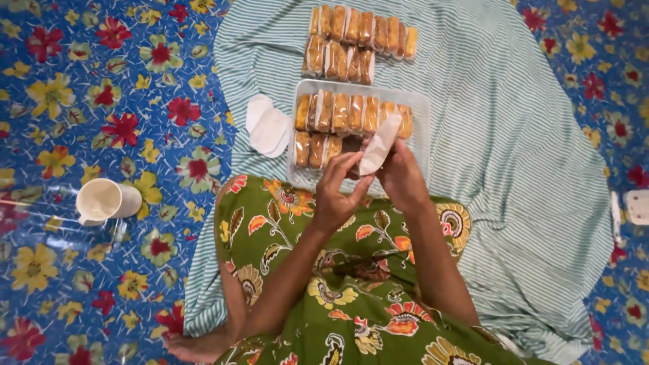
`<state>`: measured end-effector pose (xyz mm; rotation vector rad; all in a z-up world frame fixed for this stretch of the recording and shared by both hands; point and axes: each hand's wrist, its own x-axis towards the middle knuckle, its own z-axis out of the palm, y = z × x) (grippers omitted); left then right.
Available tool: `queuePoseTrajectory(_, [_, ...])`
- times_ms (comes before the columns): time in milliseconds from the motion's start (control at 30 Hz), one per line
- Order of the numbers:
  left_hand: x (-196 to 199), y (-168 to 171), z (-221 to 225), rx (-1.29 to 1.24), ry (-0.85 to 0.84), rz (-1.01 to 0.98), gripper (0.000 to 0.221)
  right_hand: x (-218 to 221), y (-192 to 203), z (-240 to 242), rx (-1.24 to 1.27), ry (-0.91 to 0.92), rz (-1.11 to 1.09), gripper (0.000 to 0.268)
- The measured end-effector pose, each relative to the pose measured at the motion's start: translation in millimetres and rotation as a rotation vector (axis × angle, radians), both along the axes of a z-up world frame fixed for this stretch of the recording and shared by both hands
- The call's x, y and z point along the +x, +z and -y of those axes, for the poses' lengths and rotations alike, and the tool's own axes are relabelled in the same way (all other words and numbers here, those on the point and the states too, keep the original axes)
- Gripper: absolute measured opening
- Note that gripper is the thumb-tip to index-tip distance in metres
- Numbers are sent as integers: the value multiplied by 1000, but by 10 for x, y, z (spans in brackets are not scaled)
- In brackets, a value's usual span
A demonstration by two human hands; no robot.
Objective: Wrapping individual rectangular cakes in plastic film and organizing them into a plastic container.
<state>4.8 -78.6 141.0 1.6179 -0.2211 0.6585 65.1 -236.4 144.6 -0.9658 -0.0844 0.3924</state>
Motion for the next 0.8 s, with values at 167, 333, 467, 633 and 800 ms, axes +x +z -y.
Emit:
queuePoseTrajectory(167, [-311,97,184,-575,-366,-260,44,-332,472,-52,26,-17,62,52])
queuePoseTrajectory(333, [-477,270,220,-654,-489,-347,42,-470,454,50,60,-77,4,49])
queuePoseTrajectory(467, [-475,129,259,-564,-474,-385,27,-480,317,149,114,-135,-14,43])
queuePoseTrajectory(633, [-447,213,221,-312,-479,-337,60,-518,417,177,191,-173,-52,38])
queuePoseTrajectory(800, [-311,-16,299,-189,-364,-357,42,-491,370,187,191,-172,-59,36])
